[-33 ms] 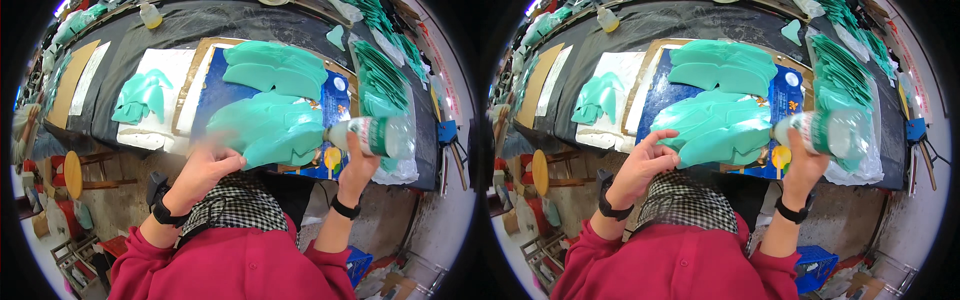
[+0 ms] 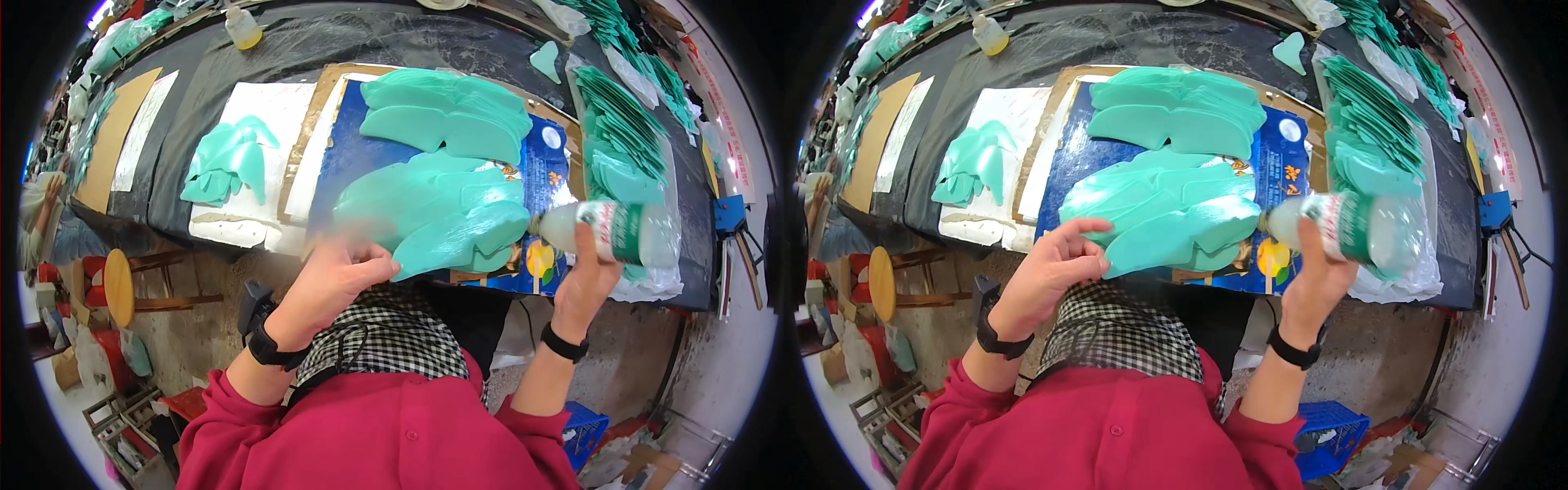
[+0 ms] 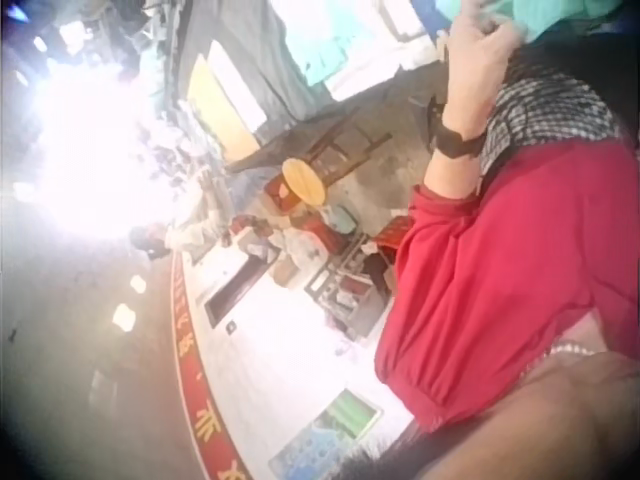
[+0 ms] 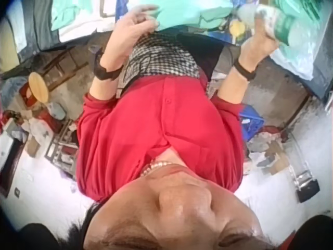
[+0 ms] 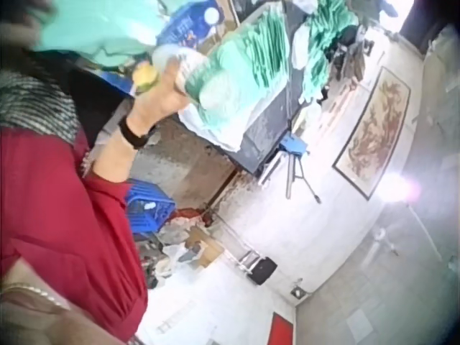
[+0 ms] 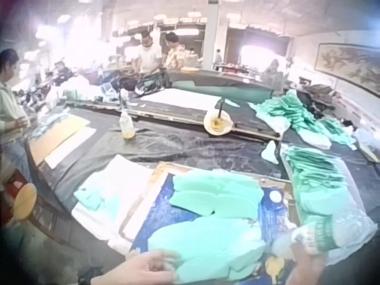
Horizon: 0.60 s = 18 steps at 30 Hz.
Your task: The recorder is applying adhesive from a squeeze bottle to various green-colored upper components of shoes in a manufacturing setting.
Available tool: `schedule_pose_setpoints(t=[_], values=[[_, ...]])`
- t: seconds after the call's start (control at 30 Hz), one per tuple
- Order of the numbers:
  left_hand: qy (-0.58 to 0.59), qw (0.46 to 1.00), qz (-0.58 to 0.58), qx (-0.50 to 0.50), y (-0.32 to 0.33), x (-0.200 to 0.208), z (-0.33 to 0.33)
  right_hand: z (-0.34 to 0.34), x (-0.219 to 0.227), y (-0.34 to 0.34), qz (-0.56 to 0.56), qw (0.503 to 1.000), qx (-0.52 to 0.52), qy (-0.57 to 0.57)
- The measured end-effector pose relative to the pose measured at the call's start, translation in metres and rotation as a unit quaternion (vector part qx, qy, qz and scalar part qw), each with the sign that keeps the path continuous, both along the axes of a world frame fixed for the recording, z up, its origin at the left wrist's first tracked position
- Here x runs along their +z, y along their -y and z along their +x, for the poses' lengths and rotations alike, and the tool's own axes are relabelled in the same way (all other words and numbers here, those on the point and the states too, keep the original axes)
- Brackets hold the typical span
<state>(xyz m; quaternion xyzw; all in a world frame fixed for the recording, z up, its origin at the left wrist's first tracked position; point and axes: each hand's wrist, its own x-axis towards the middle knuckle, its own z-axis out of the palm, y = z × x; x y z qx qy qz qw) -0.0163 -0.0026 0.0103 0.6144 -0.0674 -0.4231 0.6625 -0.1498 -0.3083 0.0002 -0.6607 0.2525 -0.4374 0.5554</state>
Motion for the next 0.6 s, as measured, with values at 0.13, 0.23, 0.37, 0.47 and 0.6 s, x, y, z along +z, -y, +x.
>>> schedule_pose_setpoints(t=[0.13,0.23,0.37,0.47,0.6], values=[[-0.047,0.998,0.018,-0.026,0.019,0.017,0.017,-0.034,-0.008,0.024,0.125,0.985,-0.036,0.115],[0.056,0.997,-0.042,-0.034,0.032,0.042,0.038,-0.046,-0.001,0.035,0.133,0.980,-0.061,0.134],[0.380,0.924,0.004,-0.035,0.047,0.059,0.034,-0.046,0.018,0.032,0.103,0.977,-0.083,0.170],[0.645,0.756,0.084,-0.077,0.036,0.042,0.027,-0.025,0.032,0.007,0.072,0.982,-0.086,0.155],[0.686,0.694,0.168,-0.139,0.013,-0.001,0.012,0.009,0.043,-0.037,-0.177,0.982,0.026,0.054]])
